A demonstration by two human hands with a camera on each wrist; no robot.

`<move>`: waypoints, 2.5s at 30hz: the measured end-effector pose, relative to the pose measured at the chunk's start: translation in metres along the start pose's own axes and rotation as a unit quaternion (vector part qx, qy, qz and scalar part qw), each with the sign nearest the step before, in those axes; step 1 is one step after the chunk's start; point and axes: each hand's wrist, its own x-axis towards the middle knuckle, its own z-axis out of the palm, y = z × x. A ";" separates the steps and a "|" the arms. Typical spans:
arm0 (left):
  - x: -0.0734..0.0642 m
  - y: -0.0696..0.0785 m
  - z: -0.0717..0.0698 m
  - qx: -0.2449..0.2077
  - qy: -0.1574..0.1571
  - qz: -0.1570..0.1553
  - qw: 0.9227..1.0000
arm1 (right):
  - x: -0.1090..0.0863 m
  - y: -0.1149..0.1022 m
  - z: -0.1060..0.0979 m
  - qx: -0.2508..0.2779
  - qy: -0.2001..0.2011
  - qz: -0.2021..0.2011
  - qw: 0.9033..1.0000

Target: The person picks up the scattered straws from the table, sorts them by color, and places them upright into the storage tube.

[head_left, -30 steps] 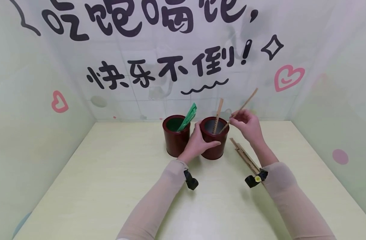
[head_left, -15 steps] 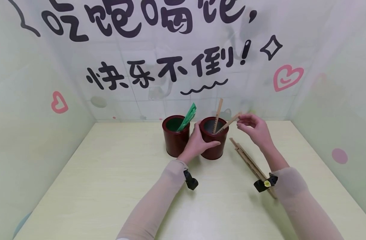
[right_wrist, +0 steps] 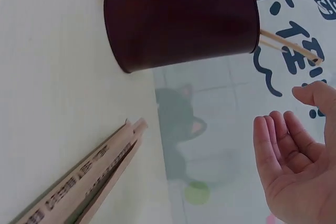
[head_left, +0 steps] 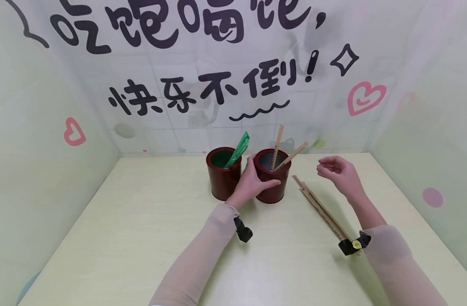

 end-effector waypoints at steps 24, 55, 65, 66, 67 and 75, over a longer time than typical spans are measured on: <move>0.001 -0.001 0.001 0.001 0.001 0.004 1.000 | -0.028 0.038 -0.029 -0.118 -0.248 0.183 0.944; -0.003 0.001 0.001 -0.001 0.002 0.005 1.000 | -0.027 0.033 -0.023 -0.142 -0.207 0.159 0.955; -0.003 0.000 0.001 -0.005 0.002 0.010 1.000 | -0.026 0.022 -0.026 -0.081 -0.130 0.125 0.980; -0.003 0.000 0.001 -0.005 0.001 0.010 1.000 | -0.026 0.020 -0.026 -0.071 -0.120 0.120 0.983; -0.003 0.000 0.000 -0.006 0.001 0.010 1.000 | -0.026 0.018 -0.025 -0.060 -0.108 0.115 0.986; -0.003 -0.001 0.000 -0.008 0.000 0.006 1.000 | -0.026 0.007 -0.022 -0.002 -0.033 0.067 0.997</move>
